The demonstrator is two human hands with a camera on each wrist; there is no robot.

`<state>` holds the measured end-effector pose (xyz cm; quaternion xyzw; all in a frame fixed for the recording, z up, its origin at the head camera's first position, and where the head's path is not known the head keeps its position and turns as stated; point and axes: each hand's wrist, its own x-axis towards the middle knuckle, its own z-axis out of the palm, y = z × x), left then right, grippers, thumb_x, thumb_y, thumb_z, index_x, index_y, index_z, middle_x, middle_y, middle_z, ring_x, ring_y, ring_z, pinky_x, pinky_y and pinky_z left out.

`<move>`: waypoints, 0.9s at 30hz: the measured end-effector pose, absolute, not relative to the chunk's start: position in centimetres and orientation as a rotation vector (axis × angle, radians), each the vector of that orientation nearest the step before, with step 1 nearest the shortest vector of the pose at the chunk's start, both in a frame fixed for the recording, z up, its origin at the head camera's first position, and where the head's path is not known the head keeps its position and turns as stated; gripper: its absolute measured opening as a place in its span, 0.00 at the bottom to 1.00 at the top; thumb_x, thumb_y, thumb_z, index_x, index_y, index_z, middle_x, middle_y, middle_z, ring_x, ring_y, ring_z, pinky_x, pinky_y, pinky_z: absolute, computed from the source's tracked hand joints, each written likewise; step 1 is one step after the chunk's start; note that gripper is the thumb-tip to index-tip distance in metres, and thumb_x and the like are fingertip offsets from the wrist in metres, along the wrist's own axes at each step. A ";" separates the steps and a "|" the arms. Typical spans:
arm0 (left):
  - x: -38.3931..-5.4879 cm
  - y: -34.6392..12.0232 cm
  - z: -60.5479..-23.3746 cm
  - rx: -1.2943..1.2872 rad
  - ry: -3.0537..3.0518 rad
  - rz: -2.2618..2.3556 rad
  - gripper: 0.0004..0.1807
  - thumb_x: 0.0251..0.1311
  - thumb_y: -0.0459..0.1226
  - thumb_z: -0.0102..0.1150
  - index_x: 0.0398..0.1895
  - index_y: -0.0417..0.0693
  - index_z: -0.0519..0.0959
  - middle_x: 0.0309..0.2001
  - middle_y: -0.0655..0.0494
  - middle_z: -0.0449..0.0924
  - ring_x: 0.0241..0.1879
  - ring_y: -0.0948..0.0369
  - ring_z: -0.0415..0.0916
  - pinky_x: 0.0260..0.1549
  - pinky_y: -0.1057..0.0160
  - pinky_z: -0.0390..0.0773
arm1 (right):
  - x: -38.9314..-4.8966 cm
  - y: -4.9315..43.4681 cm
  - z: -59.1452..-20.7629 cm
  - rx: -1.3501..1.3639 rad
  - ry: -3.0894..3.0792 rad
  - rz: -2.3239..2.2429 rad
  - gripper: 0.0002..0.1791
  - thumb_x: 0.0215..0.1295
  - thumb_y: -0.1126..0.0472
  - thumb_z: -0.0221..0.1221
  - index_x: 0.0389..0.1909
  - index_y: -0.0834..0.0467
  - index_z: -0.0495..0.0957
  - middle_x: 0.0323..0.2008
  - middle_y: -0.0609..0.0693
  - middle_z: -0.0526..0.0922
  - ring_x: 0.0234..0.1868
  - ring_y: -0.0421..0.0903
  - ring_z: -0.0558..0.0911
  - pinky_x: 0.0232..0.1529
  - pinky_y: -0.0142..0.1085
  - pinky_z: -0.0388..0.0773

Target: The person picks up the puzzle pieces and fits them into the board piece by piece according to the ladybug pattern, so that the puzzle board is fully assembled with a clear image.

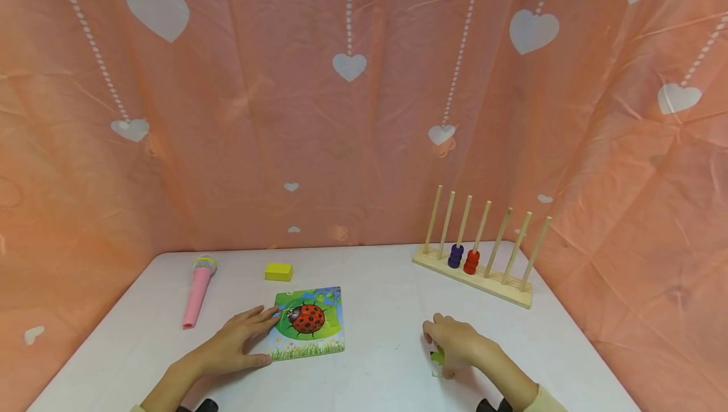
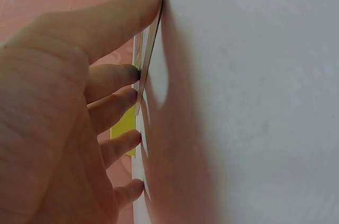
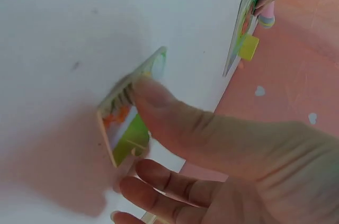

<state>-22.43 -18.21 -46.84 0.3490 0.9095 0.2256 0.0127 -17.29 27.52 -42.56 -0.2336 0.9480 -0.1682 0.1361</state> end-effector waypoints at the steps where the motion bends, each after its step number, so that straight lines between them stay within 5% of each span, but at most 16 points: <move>1: -22.4 -18.2 -46.9 1.090 2.836 0.702 0.44 0.55 0.56 0.68 0.67 0.35 0.71 0.71 0.38 0.64 0.69 0.30 0.56 0.59 0.23 0.54 | -17.3 27.6 -42.7 -0.681 2.746 -0.496 0.29 0.37 0.72 0.77 0.37 0.52 0.71 0.31 0.43 0.67 0.31 0.39 0.65 0.28 0.33 0.65; 27: -22.7 -18.3 -47.1 1.083 2.847 0.686 0.44 0.55 0.56 0.68 0.67 0.36 0.71 0.72 0.39 0.63 0.69 0.30 0.56 0.59 0.23 0.54 | -17.7 27.8 -42.7 -0.615 2.677 -0.611 0.29 0.42 0.76 0.75 0.40 0.51 0.71 0.33 0.45 0.68 0.32 0.43 0.70 0.33 0.36 0.72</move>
